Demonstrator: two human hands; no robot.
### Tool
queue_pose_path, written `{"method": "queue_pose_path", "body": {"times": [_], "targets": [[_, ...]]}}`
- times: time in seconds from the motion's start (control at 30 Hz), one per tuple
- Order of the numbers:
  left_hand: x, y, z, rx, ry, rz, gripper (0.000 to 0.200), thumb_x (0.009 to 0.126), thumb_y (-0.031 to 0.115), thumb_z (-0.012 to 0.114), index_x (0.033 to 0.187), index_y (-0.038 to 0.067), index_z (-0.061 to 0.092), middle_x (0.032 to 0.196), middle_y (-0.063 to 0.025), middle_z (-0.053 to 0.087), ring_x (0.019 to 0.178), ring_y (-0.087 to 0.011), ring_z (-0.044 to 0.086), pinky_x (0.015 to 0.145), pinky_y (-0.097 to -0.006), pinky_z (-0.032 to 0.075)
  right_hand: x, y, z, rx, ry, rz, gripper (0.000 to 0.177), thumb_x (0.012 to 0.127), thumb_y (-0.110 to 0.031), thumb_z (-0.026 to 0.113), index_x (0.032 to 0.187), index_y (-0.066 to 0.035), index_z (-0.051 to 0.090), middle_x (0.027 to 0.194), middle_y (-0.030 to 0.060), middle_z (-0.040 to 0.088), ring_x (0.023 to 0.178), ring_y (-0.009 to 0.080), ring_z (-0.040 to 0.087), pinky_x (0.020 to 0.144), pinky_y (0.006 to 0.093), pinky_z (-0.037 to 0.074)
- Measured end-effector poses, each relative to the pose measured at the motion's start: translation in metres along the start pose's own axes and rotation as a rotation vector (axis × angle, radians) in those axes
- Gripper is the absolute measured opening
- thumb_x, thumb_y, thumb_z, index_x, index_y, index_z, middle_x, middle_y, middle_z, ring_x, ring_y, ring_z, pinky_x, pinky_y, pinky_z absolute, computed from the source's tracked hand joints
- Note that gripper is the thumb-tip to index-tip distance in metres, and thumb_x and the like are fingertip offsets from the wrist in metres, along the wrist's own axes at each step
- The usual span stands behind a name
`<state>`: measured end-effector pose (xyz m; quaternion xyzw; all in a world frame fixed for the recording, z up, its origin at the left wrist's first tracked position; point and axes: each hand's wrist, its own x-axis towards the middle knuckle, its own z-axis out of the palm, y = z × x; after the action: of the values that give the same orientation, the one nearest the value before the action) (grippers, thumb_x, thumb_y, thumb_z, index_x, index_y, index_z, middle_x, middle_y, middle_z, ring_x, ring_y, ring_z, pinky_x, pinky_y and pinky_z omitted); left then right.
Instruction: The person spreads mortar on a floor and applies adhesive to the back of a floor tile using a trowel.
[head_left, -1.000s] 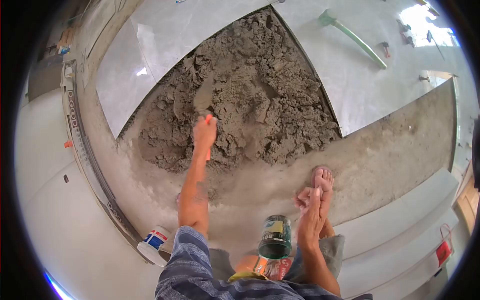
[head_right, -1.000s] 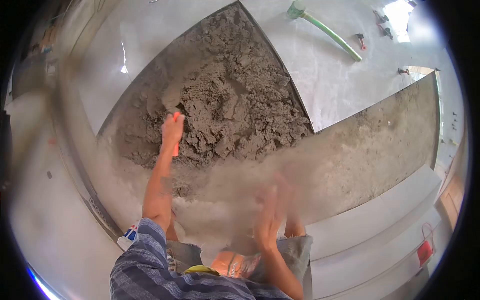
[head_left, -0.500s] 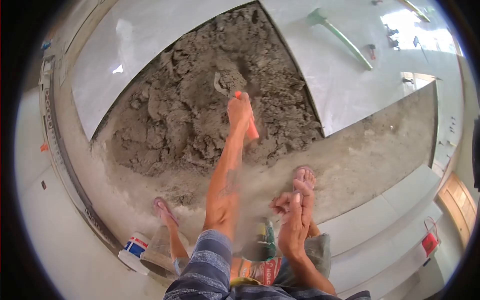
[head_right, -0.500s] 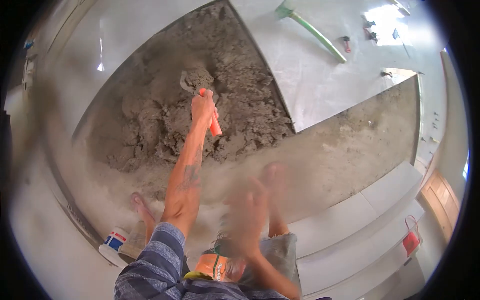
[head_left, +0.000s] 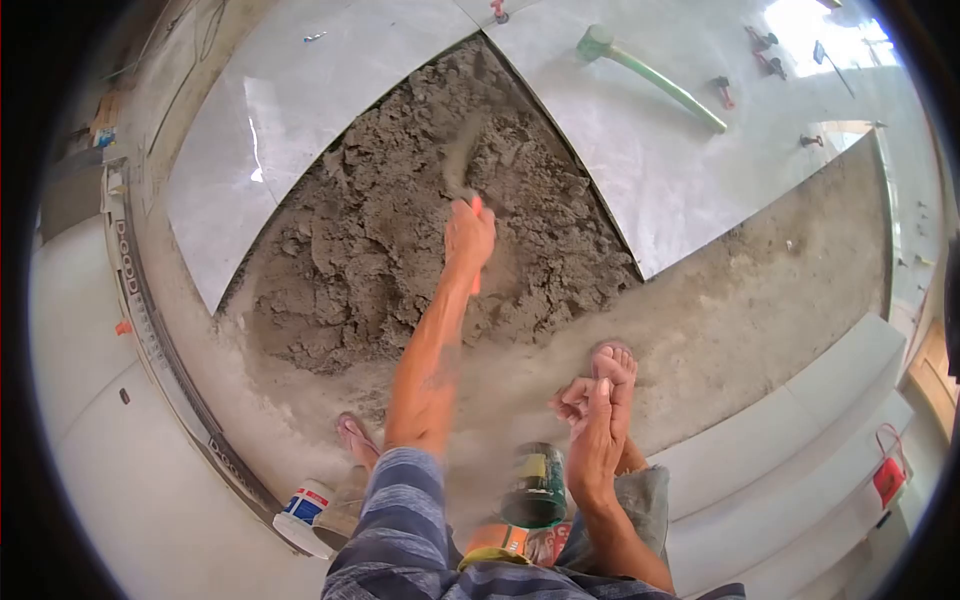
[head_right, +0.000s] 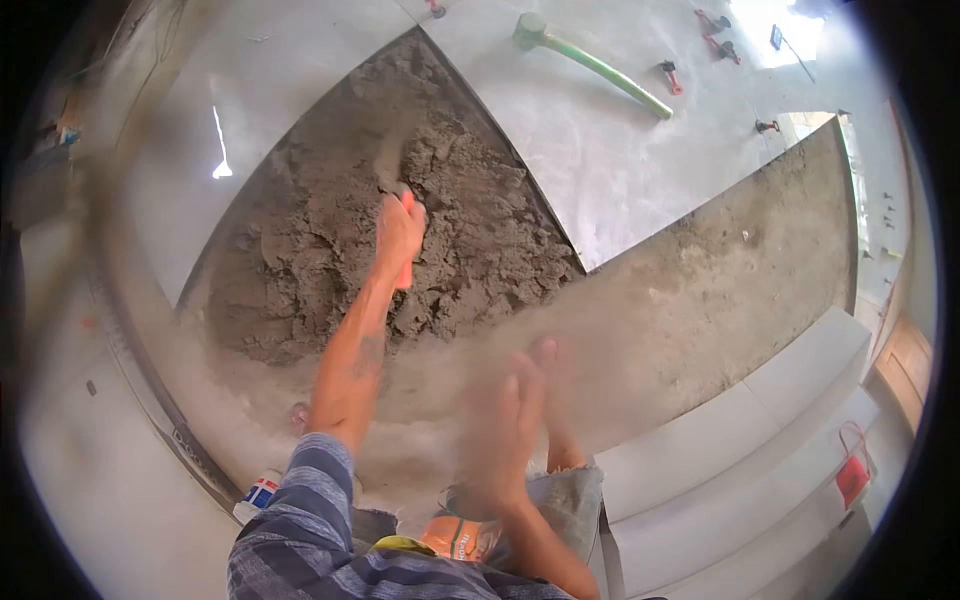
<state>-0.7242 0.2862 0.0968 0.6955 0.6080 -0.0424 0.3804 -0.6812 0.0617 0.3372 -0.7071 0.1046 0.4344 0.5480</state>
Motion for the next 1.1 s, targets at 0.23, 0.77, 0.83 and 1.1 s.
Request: {"method": "queue_pose_path", "body": {"times": [0.23,0.77,0.83,1.1], "targets": [[-0.026,-0.021,-0.035,0.197,-0.151,0.141,0.040,0.089,0.028,0.053,0.105,-0.007,0.044,0.087,-0.0345,0.061,0.082,-0.0501,0.061,0.073,-0.0561,0.047,0.006,0.022,-0.014,-0.095,-0.054,-0.060,0.031,0.102,-0.029,0.037,0.129,-0.013,0.040,0.087,0.0022,0.050,0.077,0.0132,0.049,0.067,0.0286,0.040],[-0.030,-0.087,-0.034,0.191,-0.017,-0.112,0.038,0.091,0.028,0.051,0.106,-0.007,0.047,0.096,-0.0338,0.062,0.095,-0.0482,0.061,0.085,-0.0541,0.047,-0.014,0.031,0.020,-0.096,-0.064,0.093,0.038,0.102,-0.032,0.038,0.132,-0.009,0.041,0.095,0.0042,0.052,0.082,0.0132,0.051,0.071,0.0276,0.043],[-0.042,-0.080,-0.042,0.121,-0.005,-0.132,0.038,0.091,0.028,0.051,0.106,-0.007,0.047,0.096,-0.0337,0.062,0.095,-0.0483,0.061,0.084,-0.0540,0.047,-0.018,0.035,0.021,-0.081,-0.069,0.128,0.041,0.101,-0.034,0.039,0.133,-0.008,0.042,0.102,0.0045,0.052,0.088,0.0131,0.053,0.073,0.0278,0.045],[-0.028,-0.092,-0.002,0.093,0.035,-0.039,0.037,0.093,0.031,0.049,0.102,-0.004,0.046,0.086,-0.0320,0.064,0.085,-0.0488,0.062,0.079,-0.0532,0.049,-0.019,0.048,0.021,-0.114,-0.049,0.124,0.040,0.101,-0.034,0.041,0.132,-0.009,0.044,0.101,0.0030,0.052,0.087,0.0121,0.053,0.072,0.0271,0.044]]}}
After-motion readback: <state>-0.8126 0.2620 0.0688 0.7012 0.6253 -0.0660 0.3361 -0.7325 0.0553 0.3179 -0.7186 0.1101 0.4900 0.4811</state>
